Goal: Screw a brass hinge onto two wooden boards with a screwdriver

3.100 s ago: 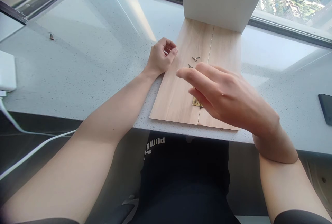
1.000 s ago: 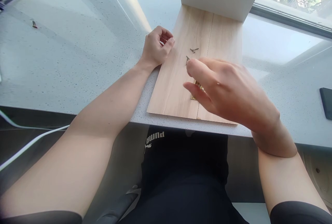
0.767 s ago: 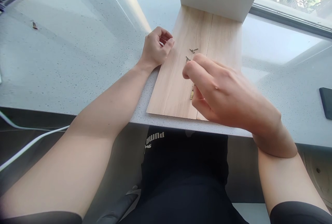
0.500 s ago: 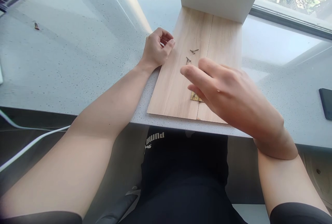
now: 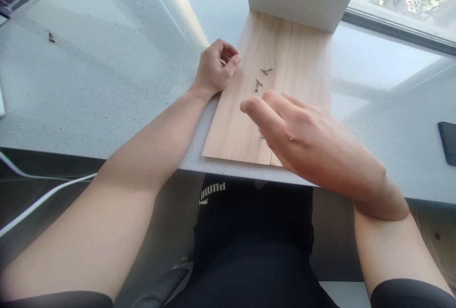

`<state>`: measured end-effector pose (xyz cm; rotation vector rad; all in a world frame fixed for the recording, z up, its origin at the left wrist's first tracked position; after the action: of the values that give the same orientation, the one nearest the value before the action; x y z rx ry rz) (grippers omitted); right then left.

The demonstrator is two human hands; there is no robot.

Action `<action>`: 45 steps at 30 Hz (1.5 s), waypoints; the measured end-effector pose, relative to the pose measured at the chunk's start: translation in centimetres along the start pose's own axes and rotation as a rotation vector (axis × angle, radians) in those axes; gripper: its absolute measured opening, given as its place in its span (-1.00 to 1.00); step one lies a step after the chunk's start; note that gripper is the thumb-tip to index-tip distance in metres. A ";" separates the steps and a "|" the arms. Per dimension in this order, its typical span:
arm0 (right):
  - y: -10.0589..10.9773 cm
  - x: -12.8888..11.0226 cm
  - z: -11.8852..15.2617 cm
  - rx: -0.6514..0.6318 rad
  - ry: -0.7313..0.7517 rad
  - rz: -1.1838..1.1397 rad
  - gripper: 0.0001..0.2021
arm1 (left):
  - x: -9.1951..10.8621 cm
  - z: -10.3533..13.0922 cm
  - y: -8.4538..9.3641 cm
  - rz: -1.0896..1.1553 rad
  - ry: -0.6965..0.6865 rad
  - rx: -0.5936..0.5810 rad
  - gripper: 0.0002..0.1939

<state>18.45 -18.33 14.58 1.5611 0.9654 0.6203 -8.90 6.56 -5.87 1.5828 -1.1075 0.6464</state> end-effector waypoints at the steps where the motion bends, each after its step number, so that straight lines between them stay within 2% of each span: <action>1: 0.0 0.0 0.1 0.004 -0.013 0.003 -0.77 | -0.1 -0.1 0.0 0.003 -0.006 -0.001 -0.26; 7: -0.3 0.7 -0.2 0.073 -0.098 0.113 -0.97 | -0.7 -0.3 0.0 0.009 -0.034 0.000 -0.17; 10: -0.5 0.8 -0.5 0.083 -0.100 0.132 -0.93 | -0.9 -0.3 -0.1 -0.016 -0.011 -0.009 -0.25; 12: -0.5 0.7 -0.5 0.090 -0.077 0.119 -0.83 | -1.0 -0.4 -0.1 -0.027 0.000 -0.011 -0.24; 14: -0.4 0.4 -0.5 0.068 -0.039 0.069 -0.73 | -1.2 -0.4 -0.1 -0.026 -0.005 -0.009 -0.15; 16: -0.4 0.0 -0.3 0.028 -0.007 0.010 -0.72 | -1.4 -0.6 -0.1 -0.016 -0.020 -0.011 -0.05; 19: -0.1 -0.4 0.0 0.014 -0.039 -0.024 -0.82 | -1.6 -0.8 -0.1 -0.013 -0.042 0.001 0.05; 23: 0.1 -0.3 0.1 0.030 -0.121 0.066 -0.95 | -1.5 -0.7 -0.2 -0.038 -0.047 0.030 0.14; 26: 0.1 0.0 -0.1 0.018 -0.158 0.145 -0.90 | -1.5 -0.6 -0.3 -0.041 -0.066 0.046 0.05; 28: 0.0 0.0 -0.3 0.022 -0.146 0.158 -0.92 | -1.7 -0.6 -0.3 -0.030 -0.098 0.058 -0.06; 29: 0.0 0.0 -0.4 0.026 -0.125 0.151 -0.87 | -1.8 -0.6 -0.3 -0.021 -0.112 0.061 -0.09; 31: -0.1 -0.2 -0.4 0.029 -0.067 0.118 -0.73 | -2.1 -0.8 -0.3 -0.008 -0.121 0.059 -0.07; 33: -0.1 -0.5 -0.4 0.013 -0.019 0.076 -0.68 | -2.2 -0.8 -0.2 -0.019 -0.107 0.041 -0.02; 37: -0.1 -0.7 -0.1 0.011 -0.026 0.032 -0.78 | -2.1 -0.7 -0.2 -0.070 -0.087 0.018 -0.05; 42: 0.0 -0.2 0.1 0.044 -0.118 0.076 -0.95 | -2.0 -0.8 -0.2 0.009 -0.100 0.048 0.07; 45: -0.1 0.2 -0.1 0.050 -0.170 0.144 -0.91 | -1.9 -0.8 -0.3 0.008 -0.089 0.040 -0.02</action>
<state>18.43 -18.12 14.49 1.7095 0.7508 0.5558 -9.39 7.99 -7.36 1.6553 -1.1730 0.6114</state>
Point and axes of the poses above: each hand's wrist, its own z-axis away from the middle knuckle, its own y-axis out of the back of the hand, x = y × z, the point moved 1 cm from there along -z, towards the middle knuckle, and after that the axes turned 6 degrees about y, right-handed, at the moved point
